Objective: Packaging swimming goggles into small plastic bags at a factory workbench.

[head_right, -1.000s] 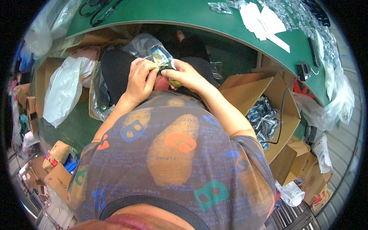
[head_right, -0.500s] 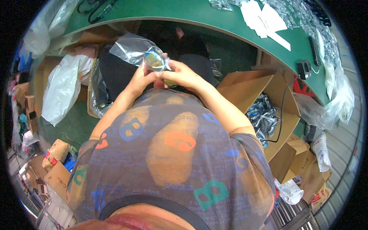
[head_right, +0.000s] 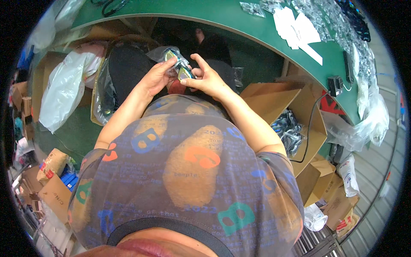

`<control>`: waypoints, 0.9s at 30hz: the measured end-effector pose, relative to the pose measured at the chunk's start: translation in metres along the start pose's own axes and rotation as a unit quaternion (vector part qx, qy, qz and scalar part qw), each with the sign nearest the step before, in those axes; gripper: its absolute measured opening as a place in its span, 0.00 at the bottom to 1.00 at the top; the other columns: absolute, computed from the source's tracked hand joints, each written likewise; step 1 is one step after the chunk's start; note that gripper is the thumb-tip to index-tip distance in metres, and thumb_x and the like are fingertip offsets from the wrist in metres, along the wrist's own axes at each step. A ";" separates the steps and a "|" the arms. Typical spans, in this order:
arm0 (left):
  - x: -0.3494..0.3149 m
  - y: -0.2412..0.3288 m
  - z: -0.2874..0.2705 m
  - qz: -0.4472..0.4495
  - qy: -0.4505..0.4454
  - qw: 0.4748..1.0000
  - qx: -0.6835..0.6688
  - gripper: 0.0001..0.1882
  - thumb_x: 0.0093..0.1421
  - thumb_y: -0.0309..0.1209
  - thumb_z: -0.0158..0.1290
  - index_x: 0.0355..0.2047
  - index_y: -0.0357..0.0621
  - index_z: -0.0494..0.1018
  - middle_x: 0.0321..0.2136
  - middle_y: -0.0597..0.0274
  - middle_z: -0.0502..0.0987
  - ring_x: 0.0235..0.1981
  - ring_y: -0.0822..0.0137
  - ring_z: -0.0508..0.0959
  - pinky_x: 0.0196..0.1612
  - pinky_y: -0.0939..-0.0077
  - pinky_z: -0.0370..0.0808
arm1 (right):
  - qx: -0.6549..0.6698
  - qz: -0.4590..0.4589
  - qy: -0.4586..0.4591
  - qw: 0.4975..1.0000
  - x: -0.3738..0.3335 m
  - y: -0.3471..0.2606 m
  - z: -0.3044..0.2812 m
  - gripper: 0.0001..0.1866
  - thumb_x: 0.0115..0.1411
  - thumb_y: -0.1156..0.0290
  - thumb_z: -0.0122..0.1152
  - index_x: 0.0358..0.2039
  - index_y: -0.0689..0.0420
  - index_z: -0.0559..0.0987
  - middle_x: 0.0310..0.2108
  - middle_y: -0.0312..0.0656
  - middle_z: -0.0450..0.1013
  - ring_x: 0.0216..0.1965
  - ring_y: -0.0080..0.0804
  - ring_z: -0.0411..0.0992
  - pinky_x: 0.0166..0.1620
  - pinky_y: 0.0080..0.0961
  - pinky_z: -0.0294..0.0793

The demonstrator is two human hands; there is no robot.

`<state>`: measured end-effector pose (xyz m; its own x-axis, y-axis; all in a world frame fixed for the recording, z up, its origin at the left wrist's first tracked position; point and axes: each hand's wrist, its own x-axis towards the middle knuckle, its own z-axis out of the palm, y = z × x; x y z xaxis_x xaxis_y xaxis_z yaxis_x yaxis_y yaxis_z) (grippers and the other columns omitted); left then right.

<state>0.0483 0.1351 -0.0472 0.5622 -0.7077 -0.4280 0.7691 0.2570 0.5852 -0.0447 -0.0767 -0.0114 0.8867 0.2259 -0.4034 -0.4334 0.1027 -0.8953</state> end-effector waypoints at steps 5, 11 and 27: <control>0.000 0.001 -0.006 -0.023 -0.005 0.999 0.049 0.24 0.68 0.46 0.59 0.54 0.42 0.74 0.48 0.57 0.80 0.51 0.63 0.80 0.58 0.61 0.76 | 0.121 0.034 -0.067 0.990 0.011 0.010 -0.010 0.39 0.63 0.68 0.70 0.71 0.53 0.63 0.52 0.37 0.77 0.53 0.27 0.75 0.43 0.30 0.83; -0.012 -0.016 -0.001 0.121 0.094 0.963 0.222 0.32 0.65 0.40 0.62 0.63 0.41 0.65 0.54 0.55 0.76 0.53 0.64 0.77 0.60 0.65 0.72 | 0.177 0.019 0.013 0.984 0.020 0.032 -0.004 0.25 0.64 0.69 0.69 0.60 0.53 0.72 0.48 0.36 0.77 0.47 0.26 0.78 0.41 0.29 0.86; 0.018 -0.050 -0.050 0.202 0.098 0.927 0.301 0.08 0.66 0.20 0.55 0.45 0.38 0.75 0.38 0.65 0.80 0.40 0.76 0.80 0.47 0.81 0.78 | 0.271 0.043 0.051 0.960 0.027 0.036 0.012 0.21 0.66 0.70 0.65 0.57 0.56 0.70 0.47 0.42 0.78 0.44 0.35 0.82 0.35 0.30 0.88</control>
<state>0.0346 0.1425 -0.1188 0.8574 -0.4849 -0.1723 0.2078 0.0201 0.9780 -0.0383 -0.0547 -0.0525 0.8432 0.1637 -0.5121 -0.5014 0.5830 -0.6393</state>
